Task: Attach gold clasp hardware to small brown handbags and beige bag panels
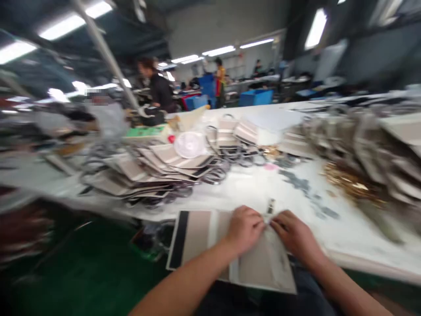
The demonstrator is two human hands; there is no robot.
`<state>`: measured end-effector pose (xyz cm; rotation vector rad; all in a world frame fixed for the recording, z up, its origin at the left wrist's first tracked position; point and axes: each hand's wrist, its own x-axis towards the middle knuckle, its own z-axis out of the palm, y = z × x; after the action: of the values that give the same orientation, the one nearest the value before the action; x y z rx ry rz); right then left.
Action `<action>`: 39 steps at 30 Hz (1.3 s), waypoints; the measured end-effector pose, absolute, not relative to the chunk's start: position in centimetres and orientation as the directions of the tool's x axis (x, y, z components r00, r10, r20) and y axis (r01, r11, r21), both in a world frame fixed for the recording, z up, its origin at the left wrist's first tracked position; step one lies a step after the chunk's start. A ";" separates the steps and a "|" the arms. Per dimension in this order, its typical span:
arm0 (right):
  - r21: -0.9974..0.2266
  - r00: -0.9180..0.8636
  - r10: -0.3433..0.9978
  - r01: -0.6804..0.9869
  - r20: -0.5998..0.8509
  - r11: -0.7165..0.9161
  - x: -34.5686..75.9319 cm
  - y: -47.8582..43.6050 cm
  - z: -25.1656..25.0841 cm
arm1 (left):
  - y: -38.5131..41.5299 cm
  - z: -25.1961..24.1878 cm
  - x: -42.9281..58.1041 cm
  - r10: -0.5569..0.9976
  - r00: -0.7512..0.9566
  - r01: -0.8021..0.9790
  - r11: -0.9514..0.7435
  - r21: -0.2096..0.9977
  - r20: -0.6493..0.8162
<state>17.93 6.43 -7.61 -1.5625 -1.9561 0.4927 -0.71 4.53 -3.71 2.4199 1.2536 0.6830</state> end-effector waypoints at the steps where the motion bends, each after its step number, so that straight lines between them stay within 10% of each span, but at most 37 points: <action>1: -0.622 -0.122 0.972 0.751 0.199 0.222 21.0 4.8 -7.5 | 5.5 -4.8 1.1 0.816 0.504 0.634 -0.572 0.521 0.282; 9: -0.683 0.429 0.878 0.708 0.212 -0.181 33.2 2.1 -7.2 | 8.4 -7.9 3.0 0.834 0.430 0.595 -0.550 0.586 0.345; 29: -0.611 0.407 0.906 0.691 -0.113 -0.387 37.4 5.2 -6.8 | 7.7 -8.6 3.2 0.702 0.610 0.531 -0.707 0.468 0.368; 39: -0.947 0.305 0.924 0.150 -0.228 -0.284 23.9 -3.3 -5.1 | 7.4 -8.5 3.1 0.726 0.596 0.557 -0.682 0.474 0.344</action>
<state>23.92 -3.30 -5.14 -1.6684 -0.9880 1.0744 3.14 7.39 -8.55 2.5098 1.0421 0.7487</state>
